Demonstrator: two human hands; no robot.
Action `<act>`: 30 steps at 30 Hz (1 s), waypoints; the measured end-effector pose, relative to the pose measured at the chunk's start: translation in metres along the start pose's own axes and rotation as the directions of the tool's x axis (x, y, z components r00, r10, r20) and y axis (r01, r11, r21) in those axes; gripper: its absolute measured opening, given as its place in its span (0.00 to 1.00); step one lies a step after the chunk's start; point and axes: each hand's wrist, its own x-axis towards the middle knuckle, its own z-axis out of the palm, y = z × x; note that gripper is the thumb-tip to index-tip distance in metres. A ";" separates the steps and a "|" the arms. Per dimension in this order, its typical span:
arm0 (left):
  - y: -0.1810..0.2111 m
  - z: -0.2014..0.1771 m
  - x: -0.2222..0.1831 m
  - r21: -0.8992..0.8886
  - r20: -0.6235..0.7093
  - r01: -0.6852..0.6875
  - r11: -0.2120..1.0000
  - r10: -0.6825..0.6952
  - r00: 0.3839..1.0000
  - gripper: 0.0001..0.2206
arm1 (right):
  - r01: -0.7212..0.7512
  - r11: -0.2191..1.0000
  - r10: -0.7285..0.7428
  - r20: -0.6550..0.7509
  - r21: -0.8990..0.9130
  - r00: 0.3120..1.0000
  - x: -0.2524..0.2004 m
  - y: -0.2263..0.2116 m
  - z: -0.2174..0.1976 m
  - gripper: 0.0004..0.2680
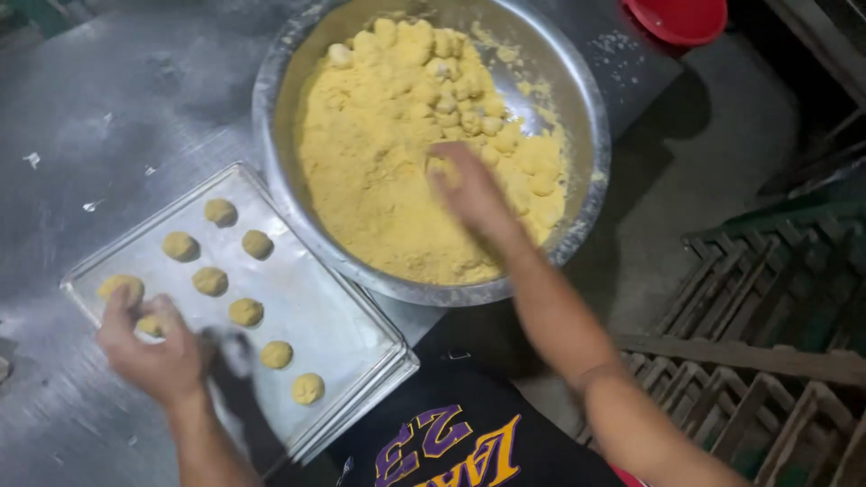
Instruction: Coating small dough balls in yellow crumbs and arranging them on a baking tray in a production area.
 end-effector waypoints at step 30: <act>0.209 0.319 -0.065 -0.388 0.899 0.719 0.577 0.067 0.432 0.22 | -0.540 0.802 0.552 0.027 0.253 0.833 -0.034 0.113 -0.075 0.17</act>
